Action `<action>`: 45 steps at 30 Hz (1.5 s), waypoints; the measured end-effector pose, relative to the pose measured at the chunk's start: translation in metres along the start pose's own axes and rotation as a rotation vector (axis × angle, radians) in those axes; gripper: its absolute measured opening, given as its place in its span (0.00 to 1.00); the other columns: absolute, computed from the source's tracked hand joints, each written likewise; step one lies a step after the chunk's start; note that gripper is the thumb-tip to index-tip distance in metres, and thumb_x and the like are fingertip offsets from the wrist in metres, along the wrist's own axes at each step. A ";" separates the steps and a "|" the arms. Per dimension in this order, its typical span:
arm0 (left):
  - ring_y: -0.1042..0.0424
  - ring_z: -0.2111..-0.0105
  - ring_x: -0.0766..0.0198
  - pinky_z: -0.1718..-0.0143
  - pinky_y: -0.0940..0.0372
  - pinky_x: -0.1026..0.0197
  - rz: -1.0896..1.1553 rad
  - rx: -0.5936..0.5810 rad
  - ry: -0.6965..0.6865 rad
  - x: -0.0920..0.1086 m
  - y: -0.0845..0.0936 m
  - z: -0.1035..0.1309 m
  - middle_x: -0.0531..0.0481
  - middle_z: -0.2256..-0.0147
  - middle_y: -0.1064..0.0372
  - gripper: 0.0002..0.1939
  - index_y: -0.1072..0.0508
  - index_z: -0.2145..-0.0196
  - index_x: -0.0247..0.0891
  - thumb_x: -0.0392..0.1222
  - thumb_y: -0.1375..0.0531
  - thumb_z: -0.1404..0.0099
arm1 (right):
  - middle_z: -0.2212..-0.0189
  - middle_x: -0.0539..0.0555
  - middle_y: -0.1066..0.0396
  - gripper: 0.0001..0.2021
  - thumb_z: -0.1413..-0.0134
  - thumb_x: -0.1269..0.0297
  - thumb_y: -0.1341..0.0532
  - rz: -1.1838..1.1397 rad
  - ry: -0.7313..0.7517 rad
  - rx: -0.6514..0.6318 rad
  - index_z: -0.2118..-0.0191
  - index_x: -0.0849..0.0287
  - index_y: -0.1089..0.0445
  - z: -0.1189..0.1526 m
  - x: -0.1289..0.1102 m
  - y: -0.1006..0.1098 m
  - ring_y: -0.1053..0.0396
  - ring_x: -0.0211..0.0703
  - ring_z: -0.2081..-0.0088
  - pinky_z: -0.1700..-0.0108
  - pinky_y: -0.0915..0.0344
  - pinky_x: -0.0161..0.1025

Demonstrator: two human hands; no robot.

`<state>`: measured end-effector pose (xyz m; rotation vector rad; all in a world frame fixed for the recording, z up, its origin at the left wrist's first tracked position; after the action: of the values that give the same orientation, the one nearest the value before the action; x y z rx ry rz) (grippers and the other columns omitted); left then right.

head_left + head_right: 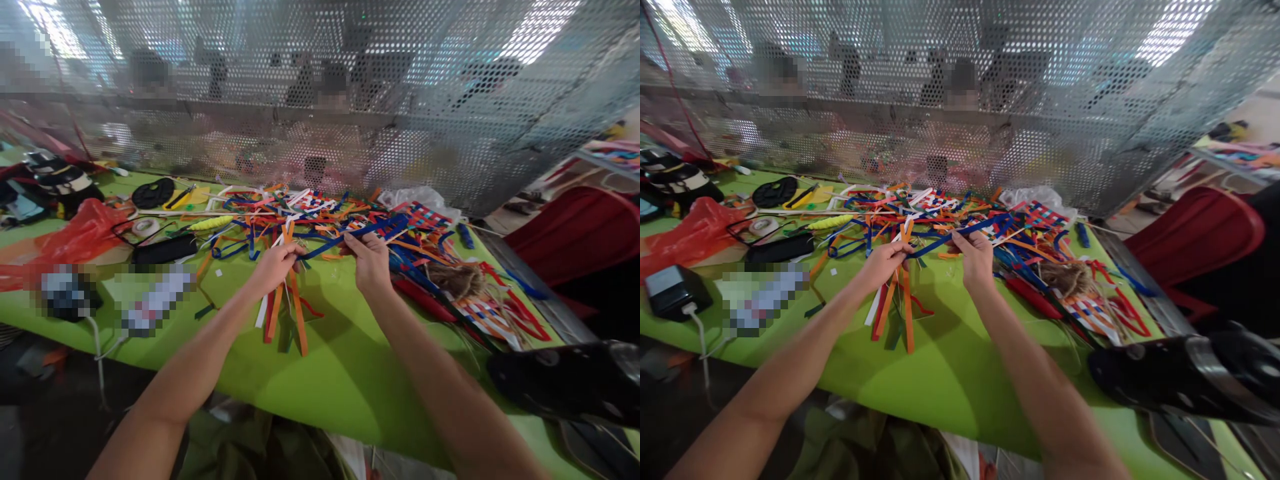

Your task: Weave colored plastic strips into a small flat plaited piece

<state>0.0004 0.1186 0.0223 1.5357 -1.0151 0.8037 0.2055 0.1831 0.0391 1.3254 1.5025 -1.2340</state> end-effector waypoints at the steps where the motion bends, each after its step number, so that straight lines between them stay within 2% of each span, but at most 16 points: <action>1: 0.37 0.80 0.68 0.75 0.44 0.67 0.015 -0.015 0.003 0.000 -0.001 0.000 0.53 0.74 0.24 0.16 0.21 0.54 0.39 0.35 0.47 0.31 | 0.78 0.48 0.29 0.11 0.60 0.57 0.29 0.000 0.009 0.009 0.74 0.55 0.28 -0.001 -0.001 0.002 0.33 0.38 0.76 0.69 0.31 0.39; 4: 0.41 0.82 0.69 0.78 0.47 0.67 0.054 -0.089 0.008 0.000 -0.003 0.000 0.53 0.70 0.22 0.17 0.23 0.49 0.40 0.39 0.46 0.31 | 0.78 0.48 0.28 0.12 0.59 0.57 0.29 -0.008 0.021 0.065 0.74 0.55 0.30 -0.009 -0.003 0.017 0.32 0.39 0.75 0.70 0.32 0.39; 8: 0.38 0.80 0.69 0.77 0.46 0.67 0.046 -0.134 0.014 -0.003 -0.003 -0.001 0.51 0.68 0.22 0.16 0.22 0.51 0.39 0.37 0.45 0.32 | 0.80 0.46 0.29 0.15 0.62 0.57 0.28 -0.041 0.014 0.165 0.77 0.55 0.34 -0.021 -0.003 0.044 0.34 0.36 0.79 0.75 0.36 0.36; 10: 0.37 0.79 0.68 0.77 0.45 0.67 0.055 -0.148 0.019 -0.006 -0.006 -0.002 0.51 0.69 0.22 0.16 0.22 0.52 0.38 0.38 0.45 0.33 | 0.81 0.46 0.30 0.16 0.64 0.58 0.27 -0.054 0.010 0.184 0.78 0.55 0.35 -0.023 -0.001 0.049 0.36 0.35 0.80 0.77 0.37 0.34; 16: 0.37 0.79 0.68 0.74 0.44 0.66 0.061 -0.108 0.022 -0.012 -0.007 -0.005 0.53 0.74 0.25 0.12 0.23 0.57 0.37 0.40 0.43 0.34 | 0.82 0.46 0.29 0.12 0.64 0.59 0.28 -0.051 0.015 0.187 0.77 0.55 0.31 -0.020 -0.004 0.046 0.35 0.36 0.80 0.77 0.38 0.35; 22: 0.34 0.79 0.66 0.71 0.41 0.65 -0.079 0.041 0.039 -0.009 0.010 -0.003 0.57 0.80 0.32 0.09 0.24 0.64 0.38 0.33 0.44 0.39 | 0.80 0.47 0.29 0.12 0.61 0.58 0.28 -0.009 0.068 0.140 0.77 0.55 0.31 -0.016 -0.012 0.035 0.36 0.37 0.79 0.74 0.37 0.37; 24: 0.32 0.79 0.66 0.72 0.40 0.65 -0.073 -0.015 0.064 -0.008 0.008 -0.001 0.56 0.80 0.31 0.09 0.25 0.64 0.38 0.34 0.44 0.39 | 0.79 0.47 0.30 0.12 0.59 0.57 0.29 0.005 0.085 0.113 0.76 0.55 0.31 -0.015 -0.014 0.032 0.35 0.38 0.78 0.73 0.36 0.38; 28: 0.25 0.70 0.61 0.65 0.35 0.63 -0.060 -0.300 0.057 0.001 -0.007 0.004 0.51 0.71 0.23 0.10 0.23 0.65 0.38 0.44 0.41 0.37 | 0.78 0.46 0.32 0.14 0.55 0.54 0.29 0.011 0.080 0.075 0.74 0.55 0.32 -0.015 -0.015 0.028 0.36 0.36 0.77 0.72 0.35 0.36; 30: 0.25 0.65 0.59 0.62 0.34 0.62 -0.100 -0.345 0.031 0.003 -0.005 0.004 0.50 0.67 0.22 0.13 0.22 0.68 0.37 0.50 0.39 0.38 | 0.78 0.45 0.33 0.14 0.54 0.54 0.30 0.000 0.054 0.054 0.73 0.56 0.32 -0.014 -0.014 0.025 0.36 0.35 0.77 0.72 0.35 0.35; 32: 0.25 0.67 0.60 0.63 0.33 0.62 -0.046 -0.315 0.073 -0.001 0.003 0.002 0.49 0.68 0.22 0.15 0.23 0.68 0.37 0.52 0.40 0.37 | 0.78 0.45 0.33 0.12 0.54 0.56 0.30 -0.018 0.016 0.021 0.72 0.56 0.31 -0.013 -0.011 0.019 0.36 0.34 0.78 0.73 0.35 0.34; 34: 0.25 0.72 0.63 0.67 0.32 0.62 0.064 -0.235 0.163 -0.010 0.015 -0.001 0.48 0.70 0.23 0.15 0.24 0.68 0.36 0.50 0.42 0.34 | 0.79 0.45 0.32 0.10 0.55 0.58 0.30 -0.043 -0.029 -0.019 0.72 0.56 0.29 -0.010 -0.006 0.012 0.37 0.33 0.79 0.75 0.36 0.32; 36: 0.29 0.78 0.67 0.73 0.34 0.65 0.139 -0.120 0.229 -0.018 0.031 -0.003 0.48 0.72 0.24 0.13 0.26 0.68 0.35 0.46 0.44 0.33 | 0.79 0.45 0.33 0.09 0.56 0.60 0.30 -0.066 -0.094 -0.062 0.71 0.57 0.28 -0.007 0.002 0.003 0.39 0.32 0.80 0.77 0.38 0.31; 40: 0.35 0.84 0.71 0.79 0.39 0.69 0.146 0.122 0.233 -0.022 0.065 -0.006 0.51 0.76 0.26 0.11 0.26 0.69 0.35 0.42 0.43 0.33 | 0.81 0.45 0.34 0.08 0.56 0.62 0.30 -0.111 -0.284 -0.183 0.69 0.58 0.26 0.007 0.020 -0.019 0.40 0.30 0.82 0.80 0.40 0.29; 42: 0.36 0.84 0.72 0.80 0.41 0.70 0.125 0.177 0.234 -0.023 0.074 -0.006 0.51 0.77 0.26 0.11 0.26 0.70 0.35 0.42 0.43 0.33 | 0.80 0.45 0.34 0.08 0.55 0.63 0.29 -0.149 -0.351 -0.252 0.68 0.58 0.26 0.016 0.021 -0.030 0.40 0.30 0.82 0.80 0.41 0.29; 45: 0.35 0.84 0.71 0.79 0.40 0.69 0.088 0.189 0.240 -0.026 0.076 -0.007 0.52 0.77 0.26 0.10 0.26 0.70 0.36 0.41 0.43 0.33 | 0.79 0.45 0.34 0.08 0.55 0.64 0.29 -0.211 -0.374 -0.309 0.67 0.58 0.25 0.025 0.010 -0.041 0.40 0.30 0.81 0.79 0.40 0.29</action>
<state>-0.0796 0.1256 0.0310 1.5167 -0.8522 1.1439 0.1619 0.1616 0.0306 0.7047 1.5089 -1.2365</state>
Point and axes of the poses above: each hand's wrist, its own z-axis away from the middle knuckle, its own y-axis out of the back of the hand, x = y × z, the point moved 10 cm from there along -z, towards the middle knuckle
